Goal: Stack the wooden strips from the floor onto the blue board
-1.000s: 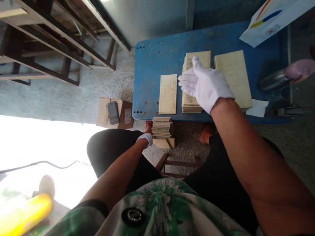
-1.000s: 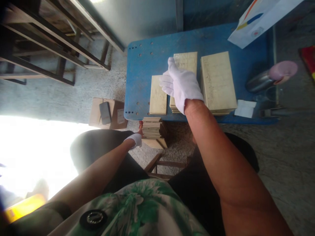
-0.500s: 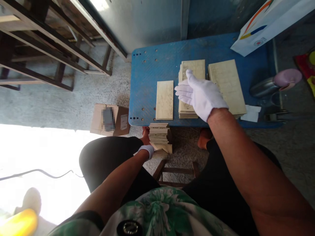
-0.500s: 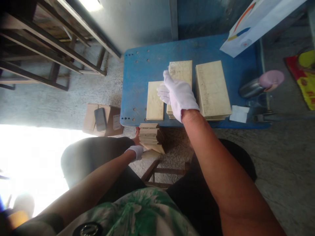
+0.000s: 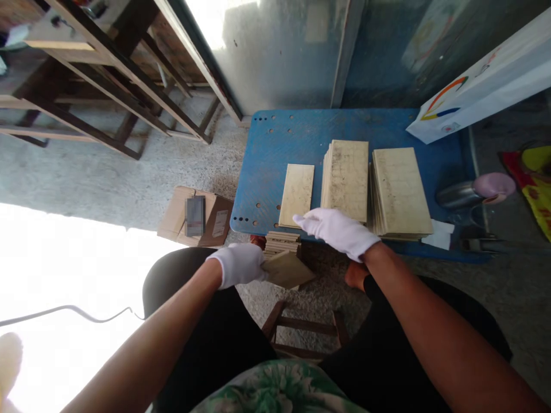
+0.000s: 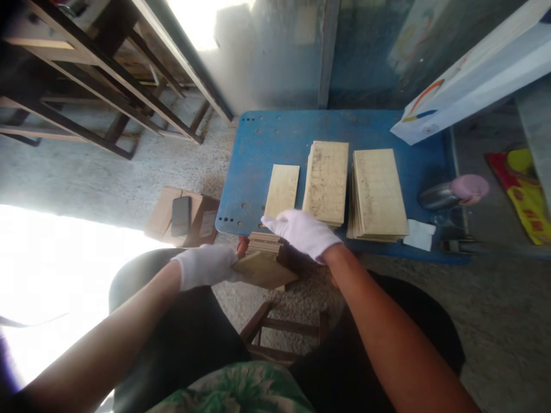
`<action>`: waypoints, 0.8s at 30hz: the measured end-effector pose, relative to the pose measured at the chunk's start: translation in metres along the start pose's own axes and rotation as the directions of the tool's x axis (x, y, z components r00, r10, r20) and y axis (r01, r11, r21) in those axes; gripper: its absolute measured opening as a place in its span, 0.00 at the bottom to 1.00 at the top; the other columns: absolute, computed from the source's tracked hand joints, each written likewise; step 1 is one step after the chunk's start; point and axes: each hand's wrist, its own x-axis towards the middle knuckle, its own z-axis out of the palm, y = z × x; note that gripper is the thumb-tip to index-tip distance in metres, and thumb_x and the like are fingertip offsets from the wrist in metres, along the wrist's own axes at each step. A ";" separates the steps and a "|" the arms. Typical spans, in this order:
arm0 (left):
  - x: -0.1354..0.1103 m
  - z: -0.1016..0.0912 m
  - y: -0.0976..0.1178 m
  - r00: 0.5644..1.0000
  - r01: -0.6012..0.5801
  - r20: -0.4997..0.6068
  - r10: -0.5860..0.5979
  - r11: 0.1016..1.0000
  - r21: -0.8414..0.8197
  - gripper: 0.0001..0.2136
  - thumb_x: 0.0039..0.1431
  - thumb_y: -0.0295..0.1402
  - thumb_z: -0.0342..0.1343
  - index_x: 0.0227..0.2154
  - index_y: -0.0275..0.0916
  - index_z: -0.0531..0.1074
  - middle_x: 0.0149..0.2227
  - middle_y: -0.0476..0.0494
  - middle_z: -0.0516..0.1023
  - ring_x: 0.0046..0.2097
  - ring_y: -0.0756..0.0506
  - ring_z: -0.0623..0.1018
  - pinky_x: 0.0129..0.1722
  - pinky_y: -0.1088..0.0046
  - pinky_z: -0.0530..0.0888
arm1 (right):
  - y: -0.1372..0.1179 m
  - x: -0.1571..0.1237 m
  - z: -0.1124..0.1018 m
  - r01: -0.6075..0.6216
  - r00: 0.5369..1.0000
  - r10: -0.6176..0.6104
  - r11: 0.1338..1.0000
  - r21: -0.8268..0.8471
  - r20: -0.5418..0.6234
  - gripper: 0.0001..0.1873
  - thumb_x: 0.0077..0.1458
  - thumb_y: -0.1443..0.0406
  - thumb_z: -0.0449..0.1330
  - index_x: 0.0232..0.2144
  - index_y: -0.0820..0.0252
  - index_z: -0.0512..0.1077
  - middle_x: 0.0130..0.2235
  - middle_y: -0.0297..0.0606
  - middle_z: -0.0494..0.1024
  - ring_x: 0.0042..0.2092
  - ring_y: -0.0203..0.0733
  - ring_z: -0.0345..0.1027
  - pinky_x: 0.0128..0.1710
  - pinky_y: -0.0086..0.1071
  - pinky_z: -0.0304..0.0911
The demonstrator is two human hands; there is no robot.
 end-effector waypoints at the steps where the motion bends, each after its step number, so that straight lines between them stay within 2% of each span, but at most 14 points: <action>1: -0.011 -0.013 0.002 1.000 0.006 0.021 -0.008 0.997 0.072 0.11 0.37 0.43 0.66 0.19 0.42 0.76 0.16 0.49 0.69 0.28 0.44 0.75 0.31 0.73 0.71 | 0.001 -0.002 0.004 0.010 0.999 -0.009 0.999 -0.044 0.038 0.28 0.49 0.40 0.58 0.31 0.59 0.77 0.31 0.36 0.78 0.33 0.40 0.68 0.35 0.32 0.61; 3: -0.033 -0.036 0.007 0.999 -0.005 0.032 0.003 0.996 0.087 0.15 0.42 0.49 0.63 0.20 0.41 0.78 0.19 0.48 0.73 0.24 0.47 0.72 0.28 0.75 0.69 | -0.002 -0.006 0.011 0.020 0.993 -0.011 0.997 -0.070 0.119 0.28 0.51 0.40 0.56 0.31 0.58 0.77 0.31 0.35 0.79 0.34 0.41 0.69 0.36 0.32 0.60; 5: -0.050 -0.054 0.010 0.995 -0.057 0.084 0.060 0.998 -0.033 0.17 0.44 0.51 0.62 0.22 0.39 0.79 0.22 0.47 0.76 0.25 0.49 0.72 0.27 0.76 0.68 | -0.008 -0.008 0.014 0.019 0.989 -0.013 0.999 -0.038 0.150 0.30 0.53 0.40 0.54 0.32 0.58 0.78 0.32 0.35 0.79 0.36 0.42 0.69 0.37 0.32 0.59; 9: -0.064 -0.075 0.007 0.987 -0.079 0.118 0.110 0.969 -0.236 0.21 0.48 0.53 0.60 0.25 0.36 0.79 0.25 0.42 0.79 0.27 0.47 0.75 0.28 0.75 0.71 | -0.018 -0.004 0.020 -0.003 0.997 -0.001 0.999 0.053 0.074 0.30 0.54 0.40 0.52 0.35 0.58 0.77 0.36 0.35 0.79 0.38 0.40 0.69 0.39 0.31 0.59; 13: -0.056 -0.087 0.003 0.998 -0.025 0.053 0.042 0.955 -0.296 0.20 0.46 0.52 0.63 0.24 0.36 0.77 0.22 0.42 0.77 0.25 0.45 0.76 0.26 0.72 0.73 | -0.012 0.003 0.034 -0.049 0.997 0.039 0.989 0.138 0.071 0.31 0.52 0.38 0.53 0.32 0.60 0.75 0.31 0.33 0.76 0.32 0.37 0.65 0.33 0.29 0.58; 16: -0.047 -0.094 0.008 0.999 0.012 0.032 -0.002 0.954 -0.299 0.20 0.43 0.51 0.66 0.24 0.36 0.76 0.22 0.41 0.78 0.25 0.44 0.77 0.23 0.73 0.72 | -0.006 0.007 0.043 -0.065 0.998 0.064 0.979 0.191 0.014 0.32 0.52 0.38 0.53 0.29 0.61 0.73 0.28 0.32 0.73 0.30 0.36 0.62 0.30 0.29 0.58; 19: -0.039 -0.100 0.019 1.000 0.028 0.010 -0.027 0.926 -0.376 0.21 0.42 0.51 0.66 0.24 0.35 0.76 0.23 0.40 0.78 0.24 0.45 0.76 0.22 0.74 0.70 | -0.009 0.012 0.042 -0.109 0.988 0.131 0.963 0.244 -0.076 0.33 0.50 0.37 0.52 0.28 0.60 0.72 0.26 0.33 0.73 0.29 0.38 0.63 0.30 0.31 0.59; 21: -0.032 -0.100 0.025 0.999 -0.036 -0.038 0.021 0.879 -0.476 0.22 0.45 0.54 0.63 0.21 0.36 0.75 0.22 0.41 0.78 0.23 0.48 0.74 0.23 0.74 0.70 | -0.014 0.015 0.038 -0.140 0.973 0.186 0.948 0.286 -0.139 0.34 0.50 0.36 0.51 0.32 0.60 0.74 0.28 0.35 0.74 0.30 0.40 0.66 0.32 0.33 0.62; 24: -0.019 -0.090 0.029 0.972 -0.214 -0.209 0.109 0.783 -0.584 0.26 0.54 0.57 0.53 0.19 0.37 0.73 0.23 0.43 0.76 0.26 0.49 0.73 0.29 0.73 0.72 | -0.016 0.023 0.030 -0.145 0.939 0.216 0.954 0.262 -0.269 0.39 0.52 0.35 0.47 0.43 0.60 0.75 0.31 0.40 0.76 0.35 0.46 0.70 0.35 0.36 0.65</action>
